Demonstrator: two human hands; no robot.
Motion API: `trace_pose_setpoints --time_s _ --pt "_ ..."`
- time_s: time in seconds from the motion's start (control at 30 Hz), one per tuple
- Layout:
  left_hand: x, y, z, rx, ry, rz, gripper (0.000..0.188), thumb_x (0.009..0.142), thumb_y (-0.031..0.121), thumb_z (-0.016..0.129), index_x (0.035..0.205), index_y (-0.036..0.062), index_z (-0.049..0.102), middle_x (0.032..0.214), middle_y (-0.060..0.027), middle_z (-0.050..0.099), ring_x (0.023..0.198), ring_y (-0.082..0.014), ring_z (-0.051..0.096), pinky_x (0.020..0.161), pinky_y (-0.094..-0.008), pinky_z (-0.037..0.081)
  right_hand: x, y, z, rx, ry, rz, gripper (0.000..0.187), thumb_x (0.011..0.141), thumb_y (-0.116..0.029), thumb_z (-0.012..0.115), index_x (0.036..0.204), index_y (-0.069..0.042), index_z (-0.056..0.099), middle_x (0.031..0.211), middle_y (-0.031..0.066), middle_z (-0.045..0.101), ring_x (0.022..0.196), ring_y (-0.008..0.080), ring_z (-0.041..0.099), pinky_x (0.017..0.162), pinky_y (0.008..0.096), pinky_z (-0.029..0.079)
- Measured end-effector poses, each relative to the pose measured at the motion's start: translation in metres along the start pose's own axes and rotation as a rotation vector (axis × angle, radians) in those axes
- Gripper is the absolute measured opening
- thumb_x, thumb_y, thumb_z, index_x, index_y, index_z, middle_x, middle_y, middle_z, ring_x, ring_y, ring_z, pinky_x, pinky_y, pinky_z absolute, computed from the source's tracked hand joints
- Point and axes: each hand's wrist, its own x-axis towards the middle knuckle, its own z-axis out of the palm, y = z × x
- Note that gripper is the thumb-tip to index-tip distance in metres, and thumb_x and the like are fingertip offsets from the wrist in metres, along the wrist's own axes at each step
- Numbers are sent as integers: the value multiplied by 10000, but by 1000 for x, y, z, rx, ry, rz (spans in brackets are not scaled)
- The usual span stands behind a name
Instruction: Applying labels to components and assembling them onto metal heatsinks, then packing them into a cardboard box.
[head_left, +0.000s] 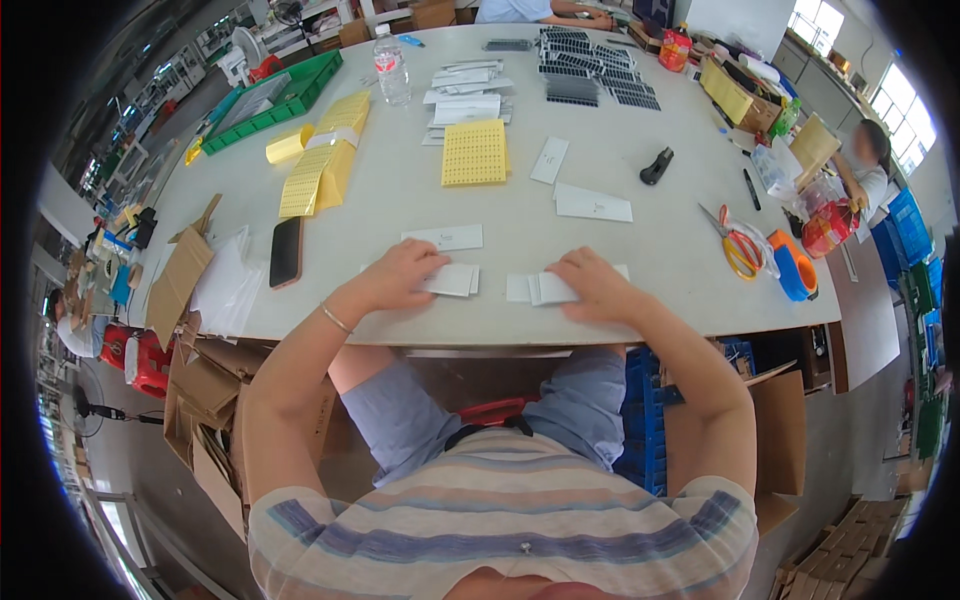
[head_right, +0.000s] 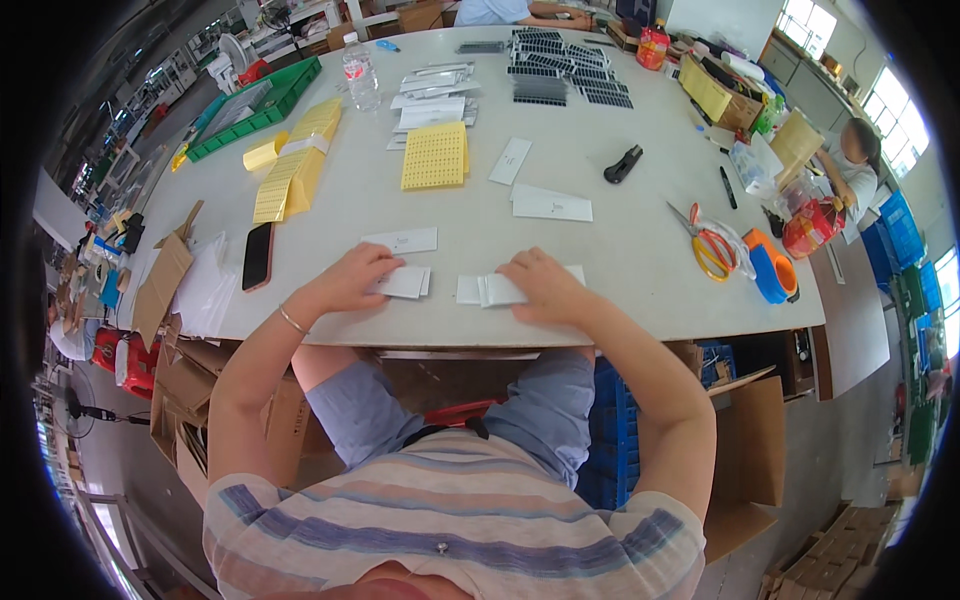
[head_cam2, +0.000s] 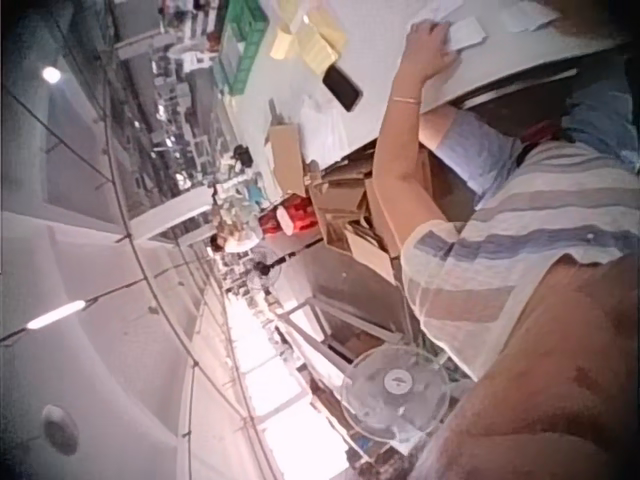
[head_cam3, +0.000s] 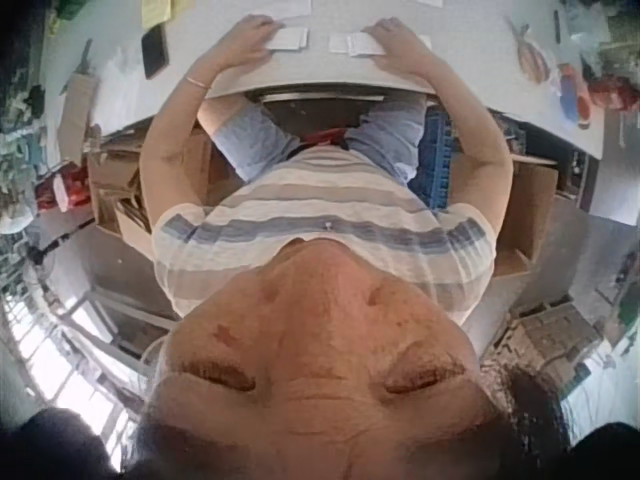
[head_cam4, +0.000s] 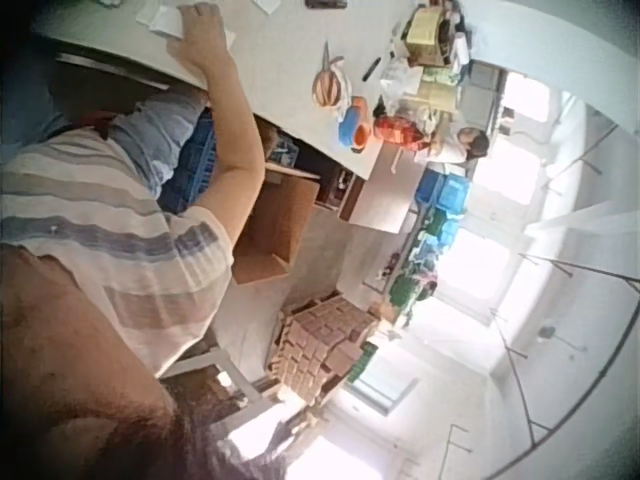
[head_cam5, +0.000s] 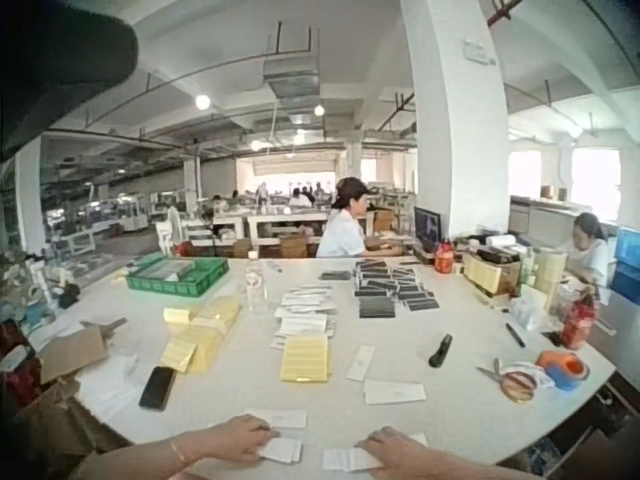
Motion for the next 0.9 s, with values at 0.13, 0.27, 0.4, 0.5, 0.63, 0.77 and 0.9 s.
trace_pose_setpoints --time_s 0.13,0.27,0.4,0.5,0.63,0.77,0.9 --pt "-17 8 16 29 102 -22 614 731 230 693 1272 21 494 1183 -179 516 1098 -350 492 963 -436 404 -20 -18 17 -161 105 -58 614 720 -241 645 1266 -19 470 1227 167 506 1133 342 464 974 440 370" --pt "-30 34 8 88 4 -4 945 665 477 761 1371 -14 371 1255 -189 459 1167 -360 437 1027 -442 324 -33 -34 12 -204 60 -140 668 762 -349 673 1304 -28 451 1235 142 510 1141 316 474 972 419 369" --pt "-38 46 -9 73 -74 70 1027 581 516 792 1366 -6 385 1236 -169 470 1146 -344 449 1009 -438 331 -33 -45 6 -237 11 -183 777 723 -403 722 1343 -39 428 1201 138 519 1117 309 483 970 407 372" --pt "-43 50 -5 55 -95 52 941 611 431 804 1349 9 399 1248 -150 480 1181 -309 438 1015 -418 326 -33 -52 6 -248 -53 -179 768 699 -318 746 1349 -54 432 1157 125 533 1085 296 495 954 397 382" --pt "-38 52 0 89 -45 148 738 676 285 751 1304 42 448 1137 -102 525 1041 -281 501 935 -394 376 -37 -45 12 -211 -118 -218 736 641 -139 729 1323 -80 459 1044 99 556 1011 281 516 905 389 407" --pt "-45 54 7 153 -46 237 547 722 160 648 1238 50 506 1035 -72 550 941 -251 522 865 -367 399 -26 -40 -6 -118 -158 -326 648 662 -120 686 1276 -84 483 1010 117 555 1000 302 531 856 389 450" --pt "-51 51 6 91 -3 293 390 739 108 579 1127 61 569 960 -53 566 869 -233 533 803 -343 412 3 8 -9 -234 -56 -189 588 711 -69 622 1278 -44 471 1126 164 560 1080 314 528 918 417 446"
